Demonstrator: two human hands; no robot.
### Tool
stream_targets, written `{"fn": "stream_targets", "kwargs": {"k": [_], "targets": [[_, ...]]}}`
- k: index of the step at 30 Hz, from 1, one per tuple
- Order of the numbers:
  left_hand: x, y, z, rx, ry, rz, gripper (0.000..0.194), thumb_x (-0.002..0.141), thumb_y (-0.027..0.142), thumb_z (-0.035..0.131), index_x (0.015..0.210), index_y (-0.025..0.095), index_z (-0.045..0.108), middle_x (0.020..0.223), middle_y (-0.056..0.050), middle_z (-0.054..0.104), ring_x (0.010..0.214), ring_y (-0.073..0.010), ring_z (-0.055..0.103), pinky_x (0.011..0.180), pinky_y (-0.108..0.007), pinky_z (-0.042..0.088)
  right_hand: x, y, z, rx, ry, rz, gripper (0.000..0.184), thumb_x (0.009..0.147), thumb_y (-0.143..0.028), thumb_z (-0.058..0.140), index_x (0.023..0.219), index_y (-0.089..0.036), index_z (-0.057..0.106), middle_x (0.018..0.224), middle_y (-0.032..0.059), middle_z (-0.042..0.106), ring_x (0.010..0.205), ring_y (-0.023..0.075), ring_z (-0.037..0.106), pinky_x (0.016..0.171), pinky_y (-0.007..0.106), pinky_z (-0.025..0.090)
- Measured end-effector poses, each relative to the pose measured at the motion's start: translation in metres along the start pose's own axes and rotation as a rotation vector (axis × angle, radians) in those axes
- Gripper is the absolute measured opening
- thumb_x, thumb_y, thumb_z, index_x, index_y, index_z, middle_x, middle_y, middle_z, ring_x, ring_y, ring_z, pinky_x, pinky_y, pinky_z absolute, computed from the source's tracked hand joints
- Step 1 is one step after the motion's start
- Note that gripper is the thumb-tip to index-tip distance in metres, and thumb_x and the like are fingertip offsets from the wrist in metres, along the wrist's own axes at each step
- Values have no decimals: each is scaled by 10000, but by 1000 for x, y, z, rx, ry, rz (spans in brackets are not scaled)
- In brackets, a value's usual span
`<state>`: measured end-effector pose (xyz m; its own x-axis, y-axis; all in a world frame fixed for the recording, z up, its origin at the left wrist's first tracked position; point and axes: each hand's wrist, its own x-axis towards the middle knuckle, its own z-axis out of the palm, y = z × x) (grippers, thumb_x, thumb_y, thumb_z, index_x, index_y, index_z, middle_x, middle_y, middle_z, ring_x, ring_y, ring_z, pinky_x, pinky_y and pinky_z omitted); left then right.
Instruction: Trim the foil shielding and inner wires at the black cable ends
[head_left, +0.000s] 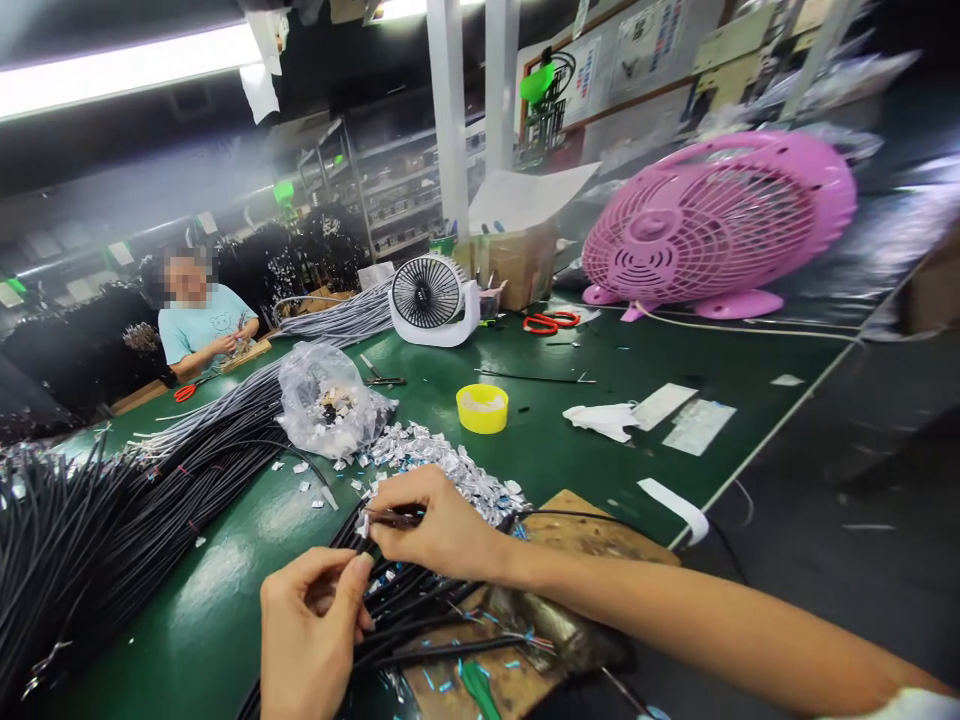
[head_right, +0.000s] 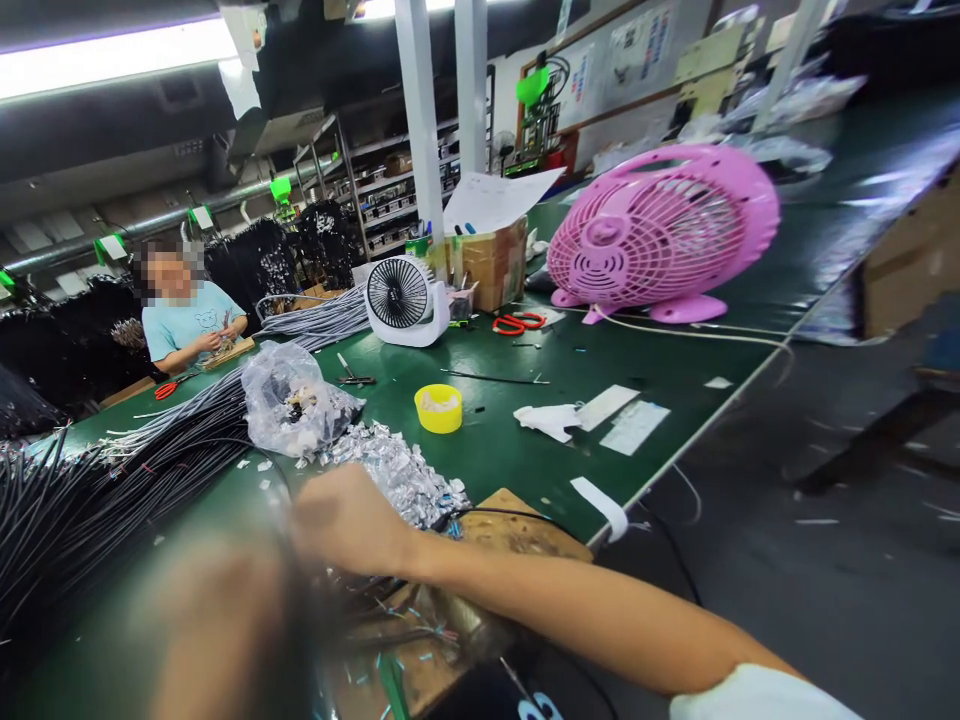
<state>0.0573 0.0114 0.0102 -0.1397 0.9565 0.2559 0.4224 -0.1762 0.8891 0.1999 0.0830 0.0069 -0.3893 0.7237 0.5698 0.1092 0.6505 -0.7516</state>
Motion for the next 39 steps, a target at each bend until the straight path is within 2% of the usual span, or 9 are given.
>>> {"fn": "stream_targets", "kwargs": {"k": [8, 12, 15, 19, 24, 29, 32, 36, 39], "targets": [[5, 1, 1, 176, 141, 127, 199, 722, 279, 624, 544, 196, 591, 521, 14, 522, 479, -116, 484, 500, -230, 389, -10, -7, -4, -43, 3, -220, 145, 629, -176, 492, 488, -142, 504, 472, -32, 448, 448, 71, 361, 446, 193, 278], [8, 1, 2, 198, 157, 112, 196, 740, 291, 611, 569, 197, 591, 519, 13, 538, 478, -121, 497, 491, -225, 394, -4, -7, -15, 170, 54, -21, 218, 683, -247, 505, 493, -154, 453, 452, -52, 390, 420, 57, 307, 398, 175, 246], [9, 1, 1, 171, 143, 77, 204, 756, 323, 600, 611, 181, 608, 524, 4, 573, 500, -132, 539, 479, -211, 426, 0, -5, -18, 70, 150, 130, 338, 733, -282, 523, 446, -159, 393, 427, -63, 314, 417, 53, 270, 393, 176, 218], [10, 2, -1, 126, 98, 65, 215, 751, 343, 609, 642, 159, 636, 555, -9, 610, 526, -135, 565, 491, -204, 456, 1, -3, -11, -136, 58, -38, 229, 736, -196, 599, 522, -123, 559, 491, -39, 452, 470, 65, 387, 453, 178, 281], [11, 0, -4, 84, 2, 42, 253, 731, 391, 631, 666, 151, 680, 591, -16, 650, 545, -132, 586, 501, -194, 463, -2, 0, -5, -123, 28, -163, 152, 745, -120, 579, 607, -123, 642, 548, -11, 557, 485, 72, 445, 451, 167, 312], [13, -13, -9, 72, -108, -14, 307, 771, 415, 612, 781, 121, 698, 508, 9, 607, 455, -105, 539, 438, -193, 425, -4, 2, -3, -189, -6, -93, 90, 630, -42, 602, 583, -115, 621, 518, -21, 535, 480, 76, 438, 465, 182, 306], [15, -27, -9, 76, -142, -20, 281, 818, 383, 587, 829, 109, 645, 602, 20, 608, 513, -91, 562, 494, -209, 469, -1, -1, 1, -155, -7, 10, 83, 630, -46, 582, 595, -116, 608, 504, -41, 492, 465, 64, 390, 451, 179, 282], [16, -43, -8, 91, -122, 40, 239, 877, 334, 523, 915, 107, 588, 782, 3, 603, 617, -89, 578, 551, -234, 497, 7, -5, 6, 23, -56, 147, 108, 686, -77, 521, 610, -116, 588, 498, -58, 433, 477, 58, 351, 447, 172, 264], [15, -42, -10, 107, -74, 134, 232, 869, 330, 534, 864, 104, 586, 747, 14, 585, 598, -84, 561, 528, -218, 479, 12, -9, 5, 249, -145, 269, 148, 703, -88, 484, 565, -122, 527, 493, -57, 437, 453, 49, 356, 421, 161, 259]]}}
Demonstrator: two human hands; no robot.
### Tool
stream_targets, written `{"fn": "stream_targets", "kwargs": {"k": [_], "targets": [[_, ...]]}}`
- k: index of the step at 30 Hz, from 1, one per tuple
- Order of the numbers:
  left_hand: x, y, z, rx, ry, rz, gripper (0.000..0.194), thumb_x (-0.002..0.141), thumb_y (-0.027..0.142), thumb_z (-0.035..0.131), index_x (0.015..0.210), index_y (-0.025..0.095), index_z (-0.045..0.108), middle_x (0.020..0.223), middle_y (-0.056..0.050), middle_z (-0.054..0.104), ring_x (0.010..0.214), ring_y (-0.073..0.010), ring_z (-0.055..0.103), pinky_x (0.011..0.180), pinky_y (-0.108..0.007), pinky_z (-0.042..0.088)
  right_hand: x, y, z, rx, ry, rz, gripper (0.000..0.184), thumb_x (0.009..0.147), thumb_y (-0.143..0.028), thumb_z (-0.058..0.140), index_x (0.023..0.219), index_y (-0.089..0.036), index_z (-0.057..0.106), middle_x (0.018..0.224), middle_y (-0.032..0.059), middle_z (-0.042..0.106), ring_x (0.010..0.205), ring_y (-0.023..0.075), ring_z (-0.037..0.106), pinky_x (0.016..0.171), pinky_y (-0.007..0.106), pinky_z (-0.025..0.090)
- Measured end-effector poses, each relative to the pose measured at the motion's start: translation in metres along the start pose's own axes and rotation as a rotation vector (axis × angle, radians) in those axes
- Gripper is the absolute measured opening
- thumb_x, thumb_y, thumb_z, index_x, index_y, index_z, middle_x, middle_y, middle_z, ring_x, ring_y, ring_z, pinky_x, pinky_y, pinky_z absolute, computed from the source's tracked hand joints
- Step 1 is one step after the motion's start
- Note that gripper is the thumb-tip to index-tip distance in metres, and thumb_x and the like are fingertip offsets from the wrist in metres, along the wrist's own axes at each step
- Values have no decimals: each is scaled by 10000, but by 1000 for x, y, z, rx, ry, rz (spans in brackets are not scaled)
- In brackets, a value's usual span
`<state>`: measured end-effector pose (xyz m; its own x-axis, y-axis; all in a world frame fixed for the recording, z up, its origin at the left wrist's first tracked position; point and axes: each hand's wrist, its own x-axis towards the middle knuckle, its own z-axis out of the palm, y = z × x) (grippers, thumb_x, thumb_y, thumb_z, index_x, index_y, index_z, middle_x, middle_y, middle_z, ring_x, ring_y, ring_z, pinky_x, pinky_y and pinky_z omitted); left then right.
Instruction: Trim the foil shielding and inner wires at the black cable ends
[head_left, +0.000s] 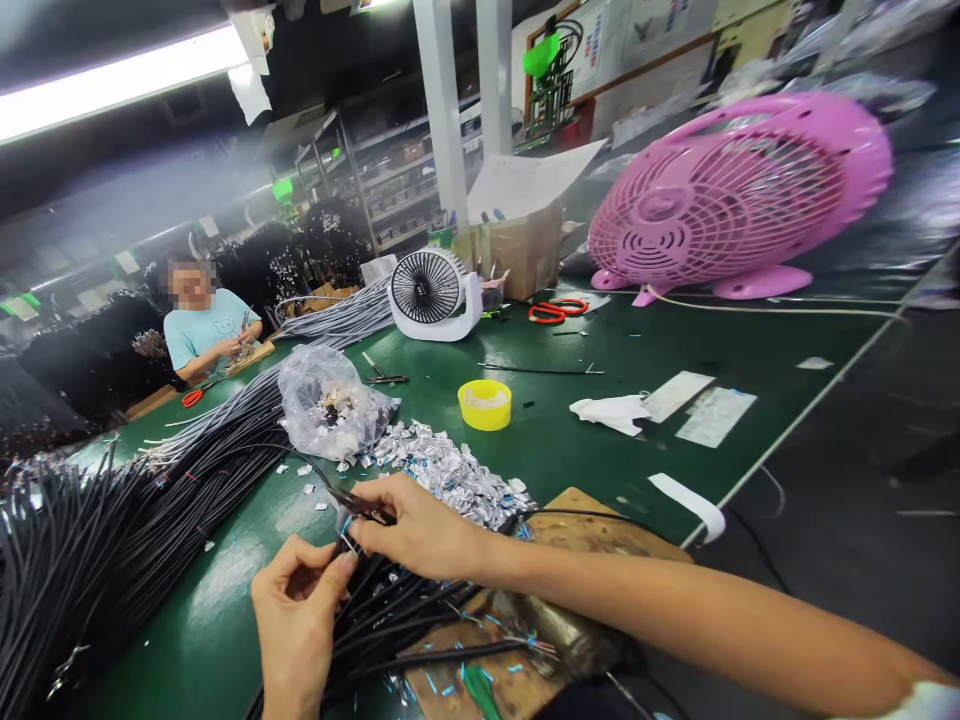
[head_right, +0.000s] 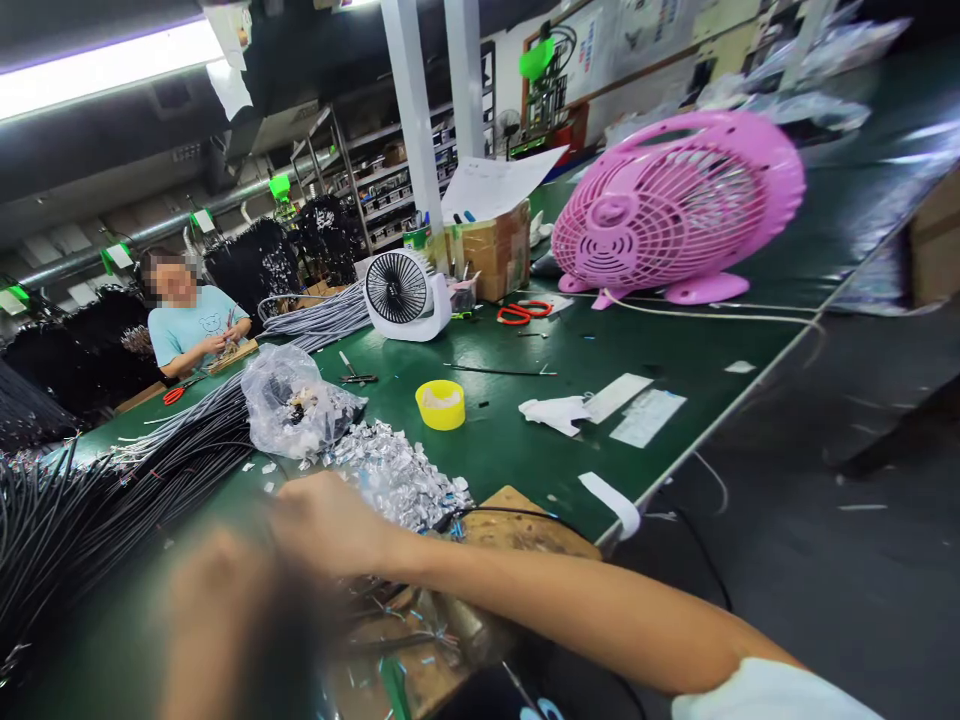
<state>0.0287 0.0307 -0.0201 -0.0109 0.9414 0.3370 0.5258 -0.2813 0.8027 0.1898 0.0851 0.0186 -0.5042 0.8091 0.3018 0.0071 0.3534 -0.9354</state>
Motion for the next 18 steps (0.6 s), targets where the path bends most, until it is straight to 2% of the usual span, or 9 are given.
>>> {"fn": "stream_targets", "kwargs": {"k": [4, 6, 10, 14, 16, 18], "targets": [[0, 18, -2, 52, 112, 162, 254, 792, 291, 625, 608, 133, 552, 574, 40, 490, 513, -72, 495, 463, -186, 428, -1, -7, -3, 266, -107, 295, 223, 751, -105, 421, 535, -150, 454, 406, -72, 411, 303, 28, 262, 329, 163, 198], [-1, 28, -2, 94, 195, 246, 244, 773, 242, 632, 562, 152, 551, 545, 35, 483, 500, -78, 485, 458, -190, 416, -4, -8, -3, 308, -109, 333, 261, 784, -138, 410, 527, -156, 446, 384, -66, 413, 274, 29, 263, 309, 164, 188], [-3, 40, 3, 191, 370, 404, 200, 787, 140, 586, 590, 176, 594, 526, 37, 498, 467, -70, 475, 480, -189, 421, -9, -6, -1, 269, -81, 99, 332, 828, -320, 463, 536, -168, 428, 402, -65, 407, 322, 35, 300, 337, 163, 228], [-4, 40, 12, 271, 505, 525, 199, 781, 54, 579, 629, 177, 617, 517, 43, 499, 446, -58, 467, 502, -177, 427, -12, 0, -1, 50, -47, -169, 472, 845, -493, 458, 514, -163, 389, 457, -59, 346, 433, 51, 285, 402, 182, 218], [-5, 38, 15, 303, 566, 576, 185, 757, 24, 603, 651, 174, 615, 537, 40, 524, 460, -60, 486, 509, -179, 429, -14, 2, -2, -9, -2, -247, 477, 852, -495, 464, 523, -156, 402, 485, -55, 352, 465, 57, 289, 432, 190, 232], [-5, 35, 16, 328, 631, 624, 180, 723, -3, 633, 682, 172, 615, 555, 39, 540, 473, -64, 502, 513, -181, 436, -15, 1, -3, -12, 60, -253, 424, 844, -500, 491, 611, -146, 503, 537, -39, 446, 496, 70, 362, 463, 191, 291]]}}
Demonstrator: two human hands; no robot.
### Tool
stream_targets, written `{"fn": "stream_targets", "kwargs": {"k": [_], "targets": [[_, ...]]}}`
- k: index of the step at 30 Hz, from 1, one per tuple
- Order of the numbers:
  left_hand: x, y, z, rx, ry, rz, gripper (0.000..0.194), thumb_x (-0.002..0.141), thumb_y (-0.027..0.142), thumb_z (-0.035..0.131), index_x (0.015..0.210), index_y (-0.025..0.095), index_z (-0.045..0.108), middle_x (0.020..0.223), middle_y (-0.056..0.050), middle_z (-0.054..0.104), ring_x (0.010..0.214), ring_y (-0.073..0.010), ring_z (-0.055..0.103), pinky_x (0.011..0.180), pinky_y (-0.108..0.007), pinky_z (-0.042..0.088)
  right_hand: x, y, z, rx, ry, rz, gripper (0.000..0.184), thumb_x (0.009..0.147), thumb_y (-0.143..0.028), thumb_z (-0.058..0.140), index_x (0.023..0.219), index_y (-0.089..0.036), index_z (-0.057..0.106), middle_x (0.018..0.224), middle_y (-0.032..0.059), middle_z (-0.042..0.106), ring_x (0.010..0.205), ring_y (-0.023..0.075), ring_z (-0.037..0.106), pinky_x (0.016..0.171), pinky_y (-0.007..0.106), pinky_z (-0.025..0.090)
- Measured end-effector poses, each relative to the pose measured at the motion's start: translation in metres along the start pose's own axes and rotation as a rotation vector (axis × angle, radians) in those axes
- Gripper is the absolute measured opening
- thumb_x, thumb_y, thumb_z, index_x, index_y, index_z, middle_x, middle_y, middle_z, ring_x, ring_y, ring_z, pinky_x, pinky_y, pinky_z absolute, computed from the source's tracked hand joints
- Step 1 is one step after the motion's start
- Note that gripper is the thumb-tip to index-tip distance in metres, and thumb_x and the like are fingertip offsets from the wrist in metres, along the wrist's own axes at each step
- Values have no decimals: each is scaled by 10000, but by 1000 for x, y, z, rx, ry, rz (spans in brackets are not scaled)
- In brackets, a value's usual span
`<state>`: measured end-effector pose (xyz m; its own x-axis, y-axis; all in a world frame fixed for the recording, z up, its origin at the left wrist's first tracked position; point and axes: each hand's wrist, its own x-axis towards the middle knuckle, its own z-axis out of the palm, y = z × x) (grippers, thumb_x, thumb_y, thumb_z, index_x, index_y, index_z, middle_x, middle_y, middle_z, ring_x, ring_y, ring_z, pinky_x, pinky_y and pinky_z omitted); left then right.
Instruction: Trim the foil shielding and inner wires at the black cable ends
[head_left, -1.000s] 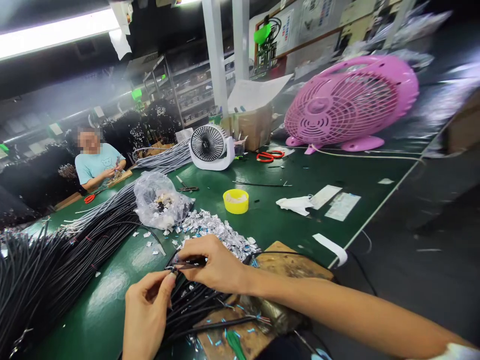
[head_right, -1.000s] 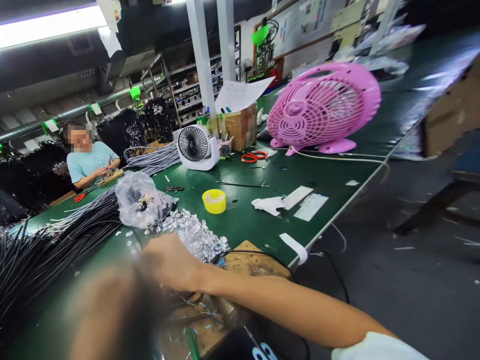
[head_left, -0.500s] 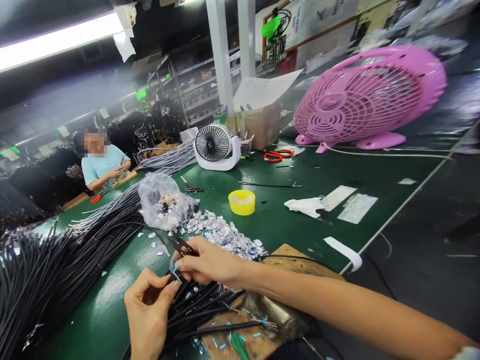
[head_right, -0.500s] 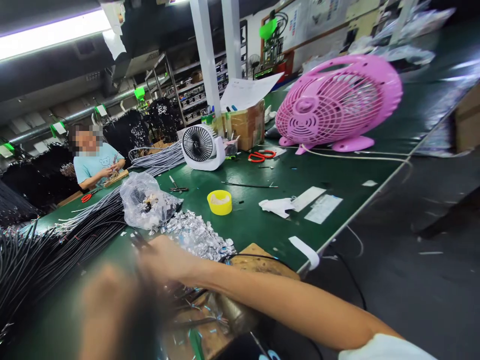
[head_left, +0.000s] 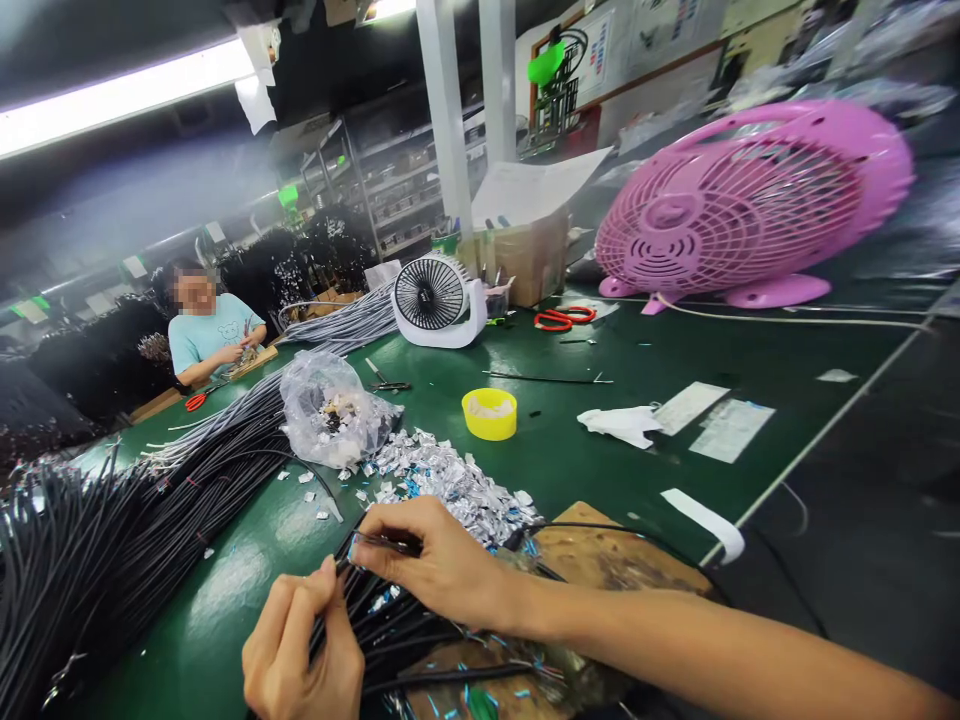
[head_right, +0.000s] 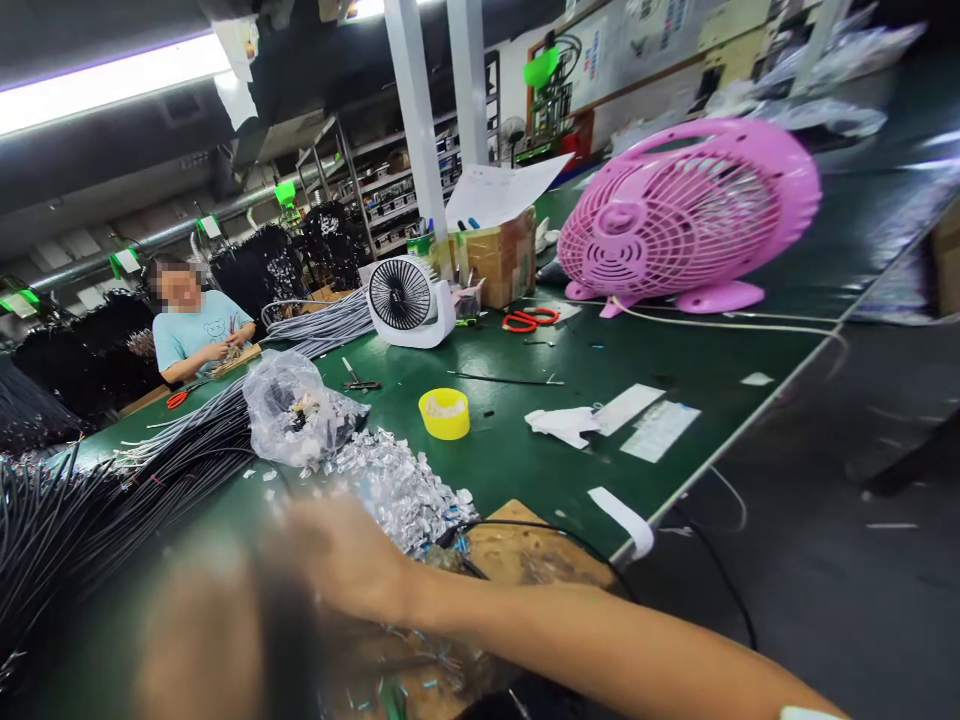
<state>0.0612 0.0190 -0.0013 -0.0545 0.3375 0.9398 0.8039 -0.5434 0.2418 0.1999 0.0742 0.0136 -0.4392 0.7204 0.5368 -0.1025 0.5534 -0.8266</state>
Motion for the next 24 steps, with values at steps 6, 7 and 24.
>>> {"fn": "stream_targets", "kwargs": {"k": [6, 7, 24], "targets": [[-5, -6, -2, 46, 115, 100, 220, 695, -24, 663, 802, 167, 646, 590, 26, 588, 498, -75, 541, 505, -188, 455, -6, -8, -2, -62, 97, -114, 363, 912, -453, 417, 973, -161, 624, 884, 56, 653, 793, 154, 584, 721, 257, 460], [-6, -7, -2, 48, 119, 108, 214, 700, -15, 665, 807, 169, 646, 597, 23, 596, 501, -78, 548, 505, -192, 459, -7, -8, -2, -84, 82, -130, 370, 919, -446, 405, 948, -161, 638, 859, 55, 656, 778, 153, 588, 717, 257, 463], [0, 2, -2, 176, 18, 77, 193, 693, 0, 653, 733, 184, 607, 538, 39, 557, 446, -74, 536, 480, -178, 457, -16, -2, -2, -407, 144, -402, 194, 810, -163, 455, 778, -121, 643, 661, 60, 600, 579, 141, 499, 520, 260, 384]]}}
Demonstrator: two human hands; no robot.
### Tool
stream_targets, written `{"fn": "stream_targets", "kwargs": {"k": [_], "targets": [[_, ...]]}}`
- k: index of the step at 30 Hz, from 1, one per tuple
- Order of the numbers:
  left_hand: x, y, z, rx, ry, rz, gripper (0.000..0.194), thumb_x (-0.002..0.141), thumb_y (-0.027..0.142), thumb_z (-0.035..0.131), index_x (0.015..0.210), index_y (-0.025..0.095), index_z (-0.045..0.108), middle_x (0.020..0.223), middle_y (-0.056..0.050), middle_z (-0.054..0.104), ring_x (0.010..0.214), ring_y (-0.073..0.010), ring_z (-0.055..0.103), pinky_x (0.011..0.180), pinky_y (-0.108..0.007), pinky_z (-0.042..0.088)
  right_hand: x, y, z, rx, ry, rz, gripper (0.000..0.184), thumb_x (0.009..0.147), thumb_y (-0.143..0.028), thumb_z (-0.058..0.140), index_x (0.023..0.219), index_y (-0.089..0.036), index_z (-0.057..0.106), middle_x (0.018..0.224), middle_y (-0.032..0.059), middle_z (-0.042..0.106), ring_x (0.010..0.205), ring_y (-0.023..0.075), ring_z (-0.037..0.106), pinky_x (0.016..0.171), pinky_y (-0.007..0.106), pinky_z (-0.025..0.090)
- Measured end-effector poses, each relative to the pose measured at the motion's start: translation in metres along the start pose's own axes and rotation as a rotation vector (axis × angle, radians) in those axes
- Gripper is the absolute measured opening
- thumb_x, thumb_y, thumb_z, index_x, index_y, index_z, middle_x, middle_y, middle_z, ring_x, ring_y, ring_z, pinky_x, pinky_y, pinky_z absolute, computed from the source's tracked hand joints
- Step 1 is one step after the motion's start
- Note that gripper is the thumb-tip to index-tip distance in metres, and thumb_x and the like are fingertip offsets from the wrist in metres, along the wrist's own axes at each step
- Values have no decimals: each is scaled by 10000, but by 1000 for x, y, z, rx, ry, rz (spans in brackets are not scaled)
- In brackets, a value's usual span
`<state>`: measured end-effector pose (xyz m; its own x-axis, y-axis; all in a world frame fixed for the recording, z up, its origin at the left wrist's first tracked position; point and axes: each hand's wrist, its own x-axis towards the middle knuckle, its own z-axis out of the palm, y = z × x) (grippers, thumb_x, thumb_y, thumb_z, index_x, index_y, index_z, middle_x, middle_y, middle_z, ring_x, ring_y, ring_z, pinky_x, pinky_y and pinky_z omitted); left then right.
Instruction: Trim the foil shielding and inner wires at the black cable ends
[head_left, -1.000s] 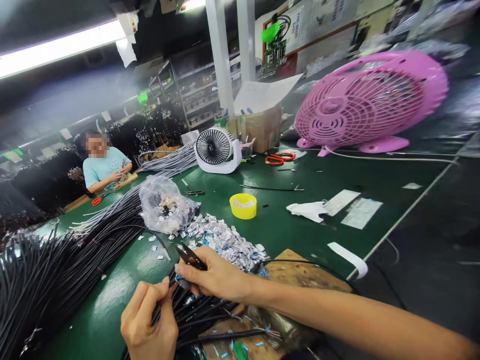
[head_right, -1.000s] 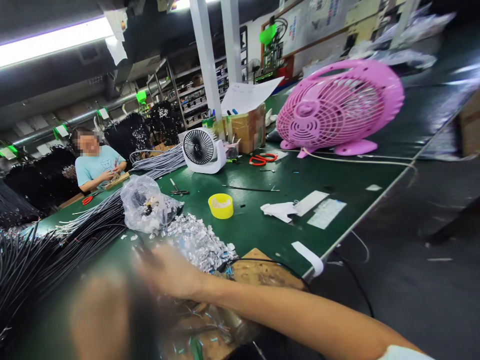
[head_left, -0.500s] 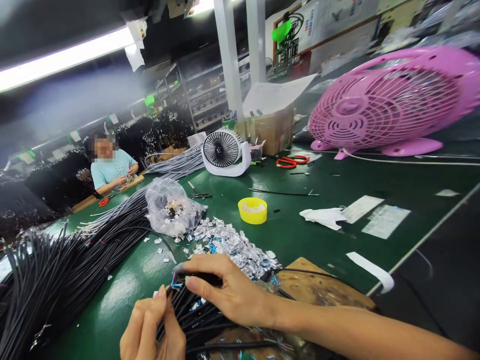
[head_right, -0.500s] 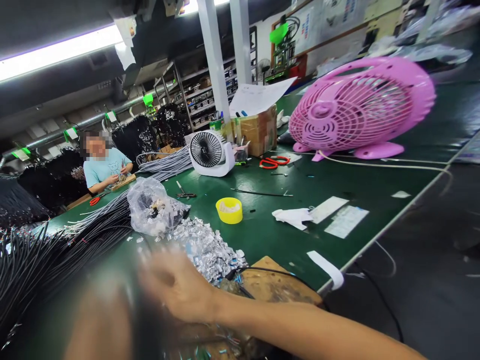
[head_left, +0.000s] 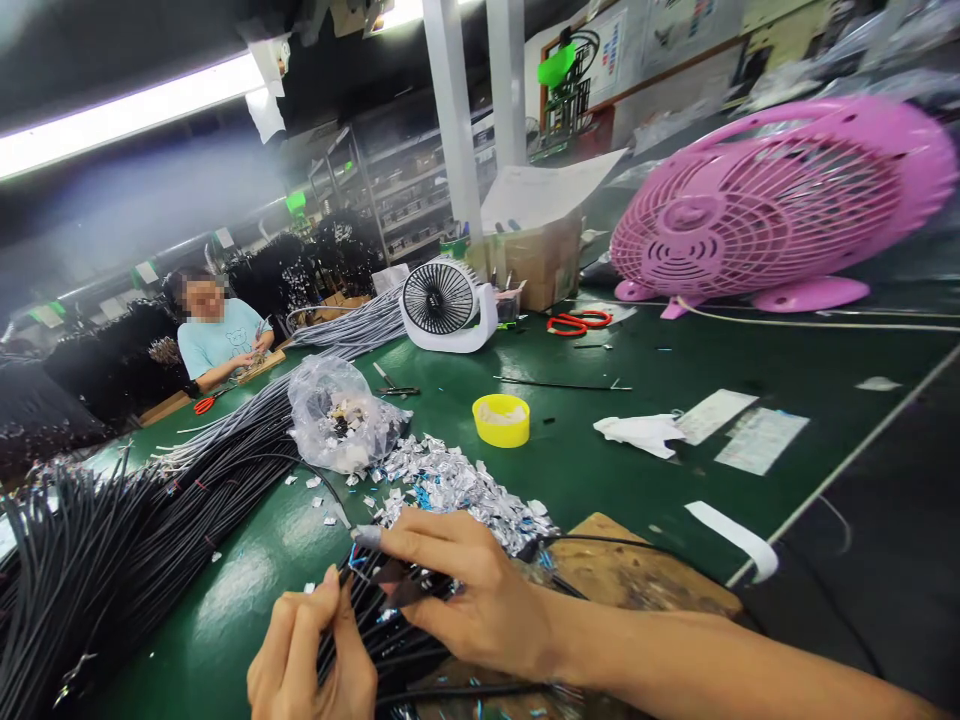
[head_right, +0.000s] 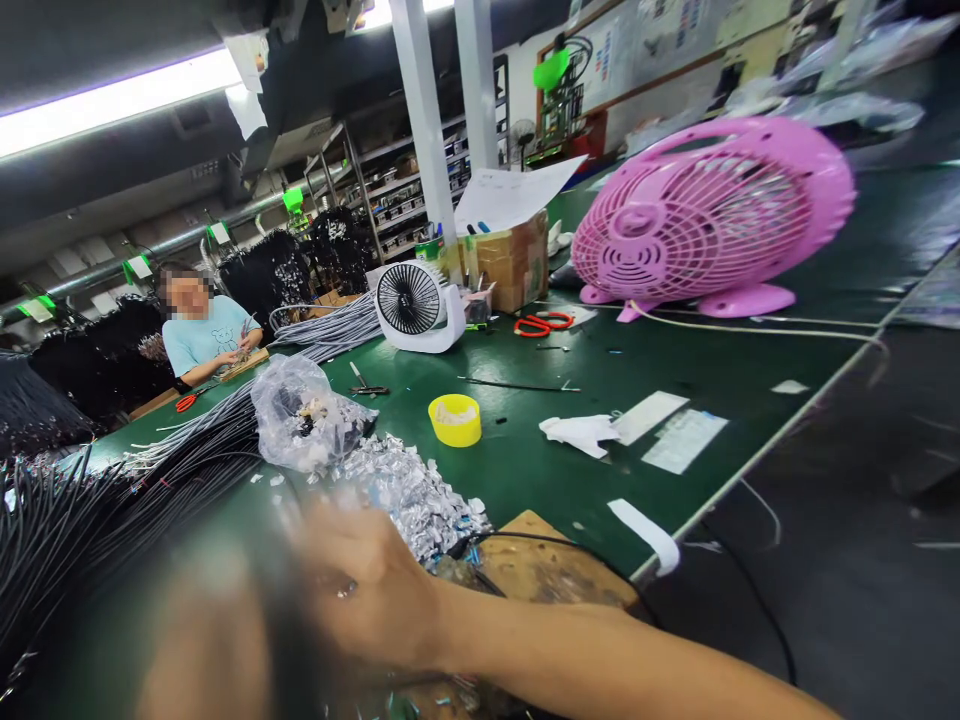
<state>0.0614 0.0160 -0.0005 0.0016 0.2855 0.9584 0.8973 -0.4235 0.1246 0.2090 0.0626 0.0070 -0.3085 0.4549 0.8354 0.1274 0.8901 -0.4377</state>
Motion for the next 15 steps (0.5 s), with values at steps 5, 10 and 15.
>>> {"fn": "stream_targets", "kwargs": {"k": [5, 10, 15], "targets": [[3, 1, -1, 16, -26, 0, 200, 711, 10, 643, 786, 194, 626, 539, 41, 569, 443, -75, 545, 477, -169, 461, -6, -2, 0, -96, -30, -102, 226, 790, -112, 424, 821, -119, 648, 604, 50, 578, 511, 143, 456, 480, 268, 348], [-1, -4, -3, 0, -9, 13, 228, 692, -11, 651, 784, 196, 624, 545, 37, 586, 464, -82, 563, 477, -177, 461, -1, -5, -5, 261, -145, 48, 195, 791, -159, 461, 715, -151, 640, 569, 17, 544, 478, 112, 419, 486, 232, 384], [-8, -8, -4, -38, 35, 38, 284, 684, -44, 636, 823, 203, 619, 605, 5, 651, 507, -115, 598, 488, -217, 490, 9, -7, -9, 442, -64, 289, 242, 853, -359, 512, 910, -171, 652, 702, 25, 600, 611, 131, 520, 552, 221, 438]]}}
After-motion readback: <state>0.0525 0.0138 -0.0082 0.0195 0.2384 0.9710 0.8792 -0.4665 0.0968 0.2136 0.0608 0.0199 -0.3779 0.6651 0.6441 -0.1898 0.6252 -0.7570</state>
